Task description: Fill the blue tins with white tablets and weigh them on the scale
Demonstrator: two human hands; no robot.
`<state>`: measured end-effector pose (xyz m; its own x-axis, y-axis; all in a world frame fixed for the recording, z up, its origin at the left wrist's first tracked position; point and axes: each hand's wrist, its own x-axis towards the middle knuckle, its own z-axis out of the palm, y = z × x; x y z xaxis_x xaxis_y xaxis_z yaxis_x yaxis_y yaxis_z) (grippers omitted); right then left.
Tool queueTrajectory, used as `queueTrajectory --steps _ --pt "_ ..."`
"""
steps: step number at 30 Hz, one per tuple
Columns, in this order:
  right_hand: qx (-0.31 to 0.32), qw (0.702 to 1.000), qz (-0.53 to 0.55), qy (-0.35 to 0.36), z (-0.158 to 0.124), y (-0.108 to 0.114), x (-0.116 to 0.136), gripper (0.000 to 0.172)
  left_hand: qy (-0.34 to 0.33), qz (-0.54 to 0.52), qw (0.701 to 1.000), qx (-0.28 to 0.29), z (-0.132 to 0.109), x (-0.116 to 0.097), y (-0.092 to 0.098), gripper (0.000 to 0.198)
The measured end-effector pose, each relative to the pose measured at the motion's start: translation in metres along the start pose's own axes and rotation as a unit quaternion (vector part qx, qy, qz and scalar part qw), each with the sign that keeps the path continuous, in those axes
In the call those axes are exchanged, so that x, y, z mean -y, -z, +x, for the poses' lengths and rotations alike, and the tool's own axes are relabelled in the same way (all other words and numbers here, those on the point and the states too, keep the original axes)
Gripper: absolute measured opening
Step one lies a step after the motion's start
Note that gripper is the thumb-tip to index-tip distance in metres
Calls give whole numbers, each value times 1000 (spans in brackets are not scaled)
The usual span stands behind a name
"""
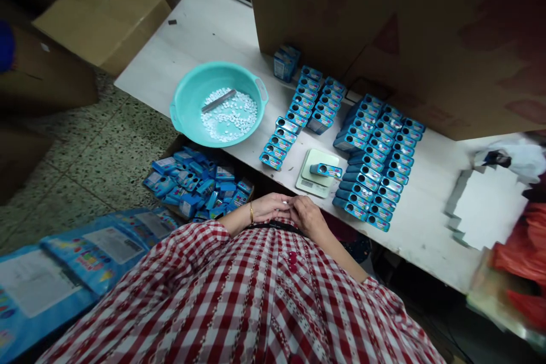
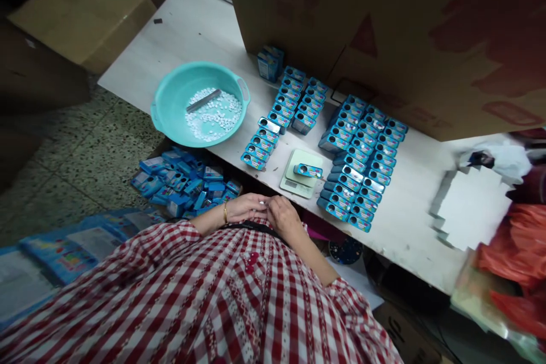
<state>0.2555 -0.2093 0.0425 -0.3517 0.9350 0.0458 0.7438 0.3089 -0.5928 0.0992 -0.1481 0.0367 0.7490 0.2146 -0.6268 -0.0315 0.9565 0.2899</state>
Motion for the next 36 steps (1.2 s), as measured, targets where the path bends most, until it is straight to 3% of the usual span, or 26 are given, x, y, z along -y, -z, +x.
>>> queueTrajectory --steps 5,9,13,16,22,29,32,36 --pt "8 998 69 1 -12 24 -20 12 -6 0 1000 -24 17 6 -18 30" --pt "-52 992 103 -43 -30 47 -52 8 -34 -22 998 -46 26 11 -29 29" --pt "-124 981 96 -116 -43 68 -94 7 -100 -89 983 -126 30 21 -30 16" --pt "-151 976 82 -135 -41 80 -113 8 -131 -128 967 -177 31 28 -27 11" --pt "-209 969 68 -109 -12 81 -104 8 -136 -134 963 -190 30 28 -22 10" --pt "-148 986 -66 -44 25 60 -106 13 -122 -115 968 -188 23 17 -16 10" --pt "-136 985 -94 -43 25 59 -108 16 -118 -115 968 -188 19 14 -10 11" --pt "-208 971 -74 -91 4 69 -112 16 -107 -123 969 -188 15 11 -2 12"
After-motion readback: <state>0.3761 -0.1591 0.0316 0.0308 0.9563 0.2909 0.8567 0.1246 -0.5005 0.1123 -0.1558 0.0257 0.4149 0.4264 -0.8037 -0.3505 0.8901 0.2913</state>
